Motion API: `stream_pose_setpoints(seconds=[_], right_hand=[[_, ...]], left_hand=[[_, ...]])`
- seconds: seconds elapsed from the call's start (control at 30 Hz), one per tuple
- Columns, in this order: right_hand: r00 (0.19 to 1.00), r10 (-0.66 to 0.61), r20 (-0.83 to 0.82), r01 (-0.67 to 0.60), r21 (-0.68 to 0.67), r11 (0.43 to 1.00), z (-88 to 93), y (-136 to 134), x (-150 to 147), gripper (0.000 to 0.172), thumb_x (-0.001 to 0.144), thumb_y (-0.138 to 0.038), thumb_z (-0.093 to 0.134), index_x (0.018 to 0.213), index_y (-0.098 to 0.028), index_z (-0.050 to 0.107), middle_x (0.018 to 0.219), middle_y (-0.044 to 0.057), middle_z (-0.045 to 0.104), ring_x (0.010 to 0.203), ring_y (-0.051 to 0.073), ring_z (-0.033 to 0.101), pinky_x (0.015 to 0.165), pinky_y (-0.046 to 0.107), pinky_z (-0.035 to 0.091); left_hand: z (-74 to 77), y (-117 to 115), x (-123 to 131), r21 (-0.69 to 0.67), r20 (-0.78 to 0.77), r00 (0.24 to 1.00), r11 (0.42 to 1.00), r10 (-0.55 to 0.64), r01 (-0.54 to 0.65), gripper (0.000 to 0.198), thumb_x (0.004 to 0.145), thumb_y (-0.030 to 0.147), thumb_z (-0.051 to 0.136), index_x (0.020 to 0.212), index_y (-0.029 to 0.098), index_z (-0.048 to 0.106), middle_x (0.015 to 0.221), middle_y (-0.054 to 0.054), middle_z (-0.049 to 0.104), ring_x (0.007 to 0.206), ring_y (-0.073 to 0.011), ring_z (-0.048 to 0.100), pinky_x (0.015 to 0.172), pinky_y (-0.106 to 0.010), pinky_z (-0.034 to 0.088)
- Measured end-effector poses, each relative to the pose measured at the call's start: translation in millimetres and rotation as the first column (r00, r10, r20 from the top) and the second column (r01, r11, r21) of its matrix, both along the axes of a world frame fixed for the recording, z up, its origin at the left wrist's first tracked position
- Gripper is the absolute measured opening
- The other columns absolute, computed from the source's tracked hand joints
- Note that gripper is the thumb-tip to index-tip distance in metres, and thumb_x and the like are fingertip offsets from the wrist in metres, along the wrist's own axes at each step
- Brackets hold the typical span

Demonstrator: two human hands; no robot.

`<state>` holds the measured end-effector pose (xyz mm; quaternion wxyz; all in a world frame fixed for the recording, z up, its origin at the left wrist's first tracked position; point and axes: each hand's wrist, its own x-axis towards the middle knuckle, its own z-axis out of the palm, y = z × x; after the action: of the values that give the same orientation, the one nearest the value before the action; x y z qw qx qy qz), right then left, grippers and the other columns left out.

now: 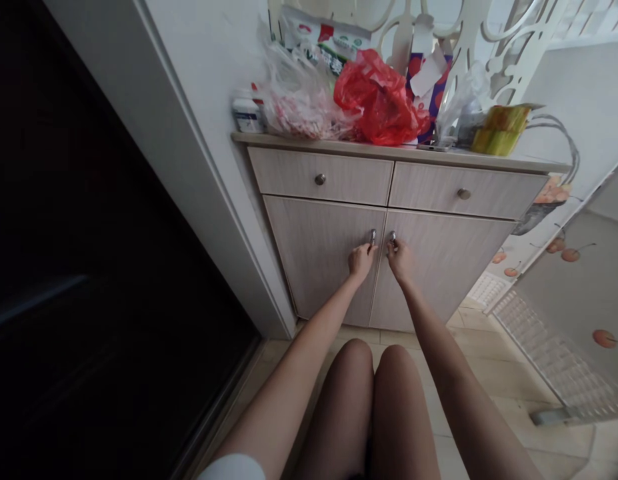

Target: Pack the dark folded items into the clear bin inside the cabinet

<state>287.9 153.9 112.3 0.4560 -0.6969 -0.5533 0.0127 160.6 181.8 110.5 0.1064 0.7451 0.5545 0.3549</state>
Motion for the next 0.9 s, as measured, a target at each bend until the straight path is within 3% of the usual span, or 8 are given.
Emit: stream_pose_setpoints(seconds=[0.57,0.73,0.9], right_hand=[[0.999,-0.049,0.008,0.05,-0.073,0.996,-0.6,13.7,-1.8,0.036,0.099,-0.036,0.044,0.114,-0.014,0.068,0.101,0.017,0.072,0.091,0.027,0.068,0.08,0.034,0.046],[1.0,-0.022,0.006,0.022,-0.058,0.998,6.2,9.4,1.1,0.037,0.1,-0.038,0.044,0.113,-0.013,0.068,0.101,0.017,0.072,0.09,0.025,0.067,0.08,0.034,0.046],[0.991,0.078,-0.109,-0.087,-0.086,0.992,9.8,-10.0,19.2,0.037,0.087,-0.052,0.063,0.089,-0.015,0.067,0.088,0.013,0.071,0.086,0.022,0.066,0.079,0.031,0.047]], left_hand=[[-9.8,21.0,8.5,0.039,0.013,1.0,0.999,0.002,-0.002,0.034,0.101,0.037,0.049,0.105,0.014,0.074,0.1,-0.015,0.075,0.089,-0.0211,0.068,0.076,-0.027,0.042],[5.9,22.4,8.2,-0.088,-0.007,1.0,0.996,-0.026,0.026,0.034,0.1,0.037,0.05,0.104,0.012,0.073,0.102,-0.018,0.075,0.091,-0.0227,0.068,0.078,-0.029,0.044],[23.3,14.2,-4.3,-0.188,0.006,0.995,0.977,-0.1,0.1,0.027,0.094,0.034,0.061,0.101,0.01,0.071,0.1,-0.017,0.074,0.092,-0.023,0.069,0.075,-0.027,0.045]])
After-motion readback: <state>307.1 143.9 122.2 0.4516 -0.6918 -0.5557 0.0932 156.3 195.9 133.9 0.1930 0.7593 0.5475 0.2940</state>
